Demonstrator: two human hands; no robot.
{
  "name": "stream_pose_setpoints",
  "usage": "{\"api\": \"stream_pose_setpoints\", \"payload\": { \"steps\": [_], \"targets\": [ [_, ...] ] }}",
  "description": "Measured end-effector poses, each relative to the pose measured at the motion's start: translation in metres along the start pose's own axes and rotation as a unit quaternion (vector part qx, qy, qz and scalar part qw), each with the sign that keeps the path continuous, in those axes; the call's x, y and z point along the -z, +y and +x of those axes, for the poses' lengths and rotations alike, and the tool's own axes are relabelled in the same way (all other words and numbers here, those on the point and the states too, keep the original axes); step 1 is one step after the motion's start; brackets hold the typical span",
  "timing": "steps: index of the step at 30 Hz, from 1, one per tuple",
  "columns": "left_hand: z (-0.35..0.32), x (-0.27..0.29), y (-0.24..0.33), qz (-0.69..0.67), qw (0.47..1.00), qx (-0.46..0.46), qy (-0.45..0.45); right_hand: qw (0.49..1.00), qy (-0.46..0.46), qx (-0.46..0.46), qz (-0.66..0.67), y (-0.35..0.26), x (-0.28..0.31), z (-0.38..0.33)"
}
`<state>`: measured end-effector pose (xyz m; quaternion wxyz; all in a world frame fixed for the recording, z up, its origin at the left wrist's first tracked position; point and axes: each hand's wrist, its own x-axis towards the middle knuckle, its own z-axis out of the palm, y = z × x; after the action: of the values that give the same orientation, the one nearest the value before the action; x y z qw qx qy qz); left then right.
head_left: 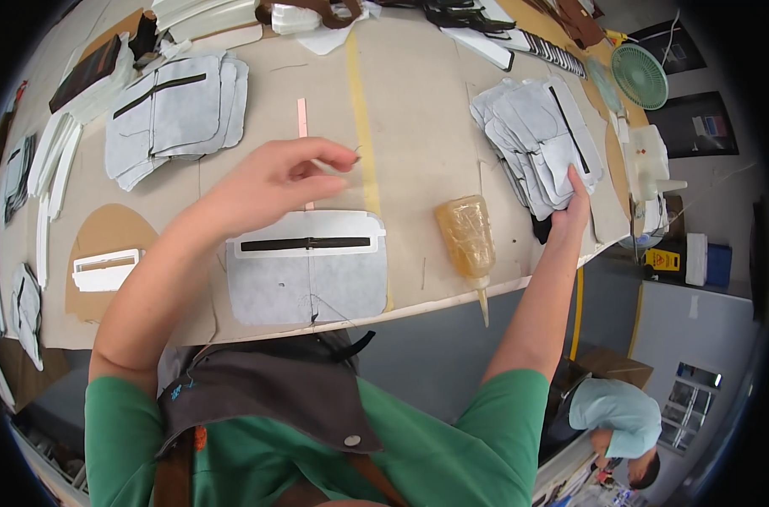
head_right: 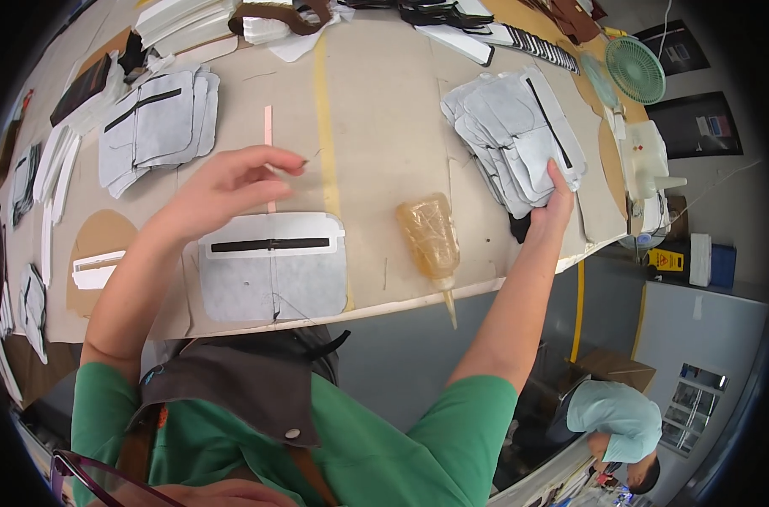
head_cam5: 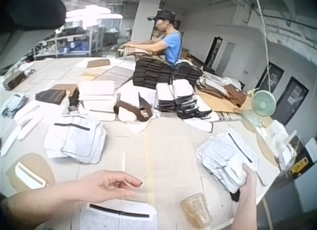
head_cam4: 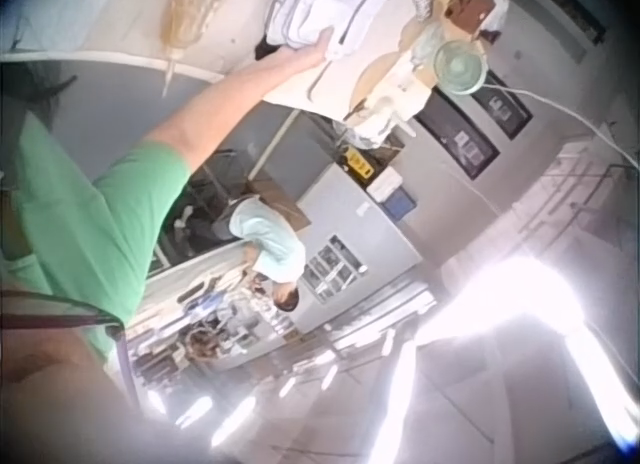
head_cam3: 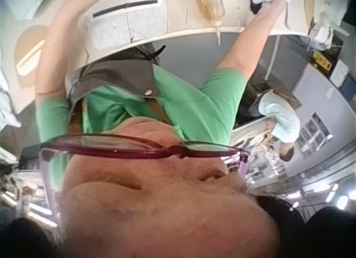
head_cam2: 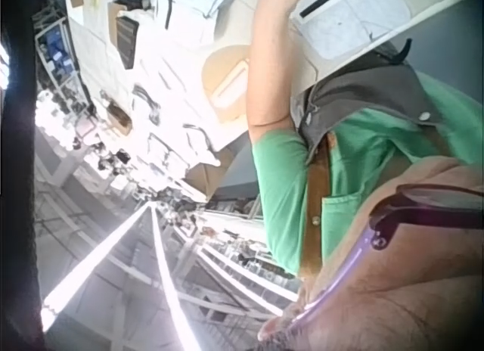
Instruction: Applying glue to plastic components and attaching them to leather or fabric bag panels.
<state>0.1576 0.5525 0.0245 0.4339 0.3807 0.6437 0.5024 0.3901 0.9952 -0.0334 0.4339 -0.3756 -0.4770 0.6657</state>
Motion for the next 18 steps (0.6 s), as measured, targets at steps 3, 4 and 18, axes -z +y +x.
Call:
{"api": "stream_pose_setpoints", "payload": {
  "steps": [3,4,18],
  "targets": [
    [-0.024,0.011,-0.002,-0.061,0.996,0.024,0.055,0.999,-0.031,-0.010,0.012,-0.028,-0.008,-0.004],
    [-0.029,0.013,-0.002,-0.083,0.995,0.025,0.052,0.998,-0.056,-0.011,0.007,-0.043,-0.010,-0.004],
    [-0.035,0.012,-0.027,-0.150,0.986,0.008,0.066,0.933,-0.356,-0.032,0.040,-0.093,-0.221,-0.030]
  ]
}}
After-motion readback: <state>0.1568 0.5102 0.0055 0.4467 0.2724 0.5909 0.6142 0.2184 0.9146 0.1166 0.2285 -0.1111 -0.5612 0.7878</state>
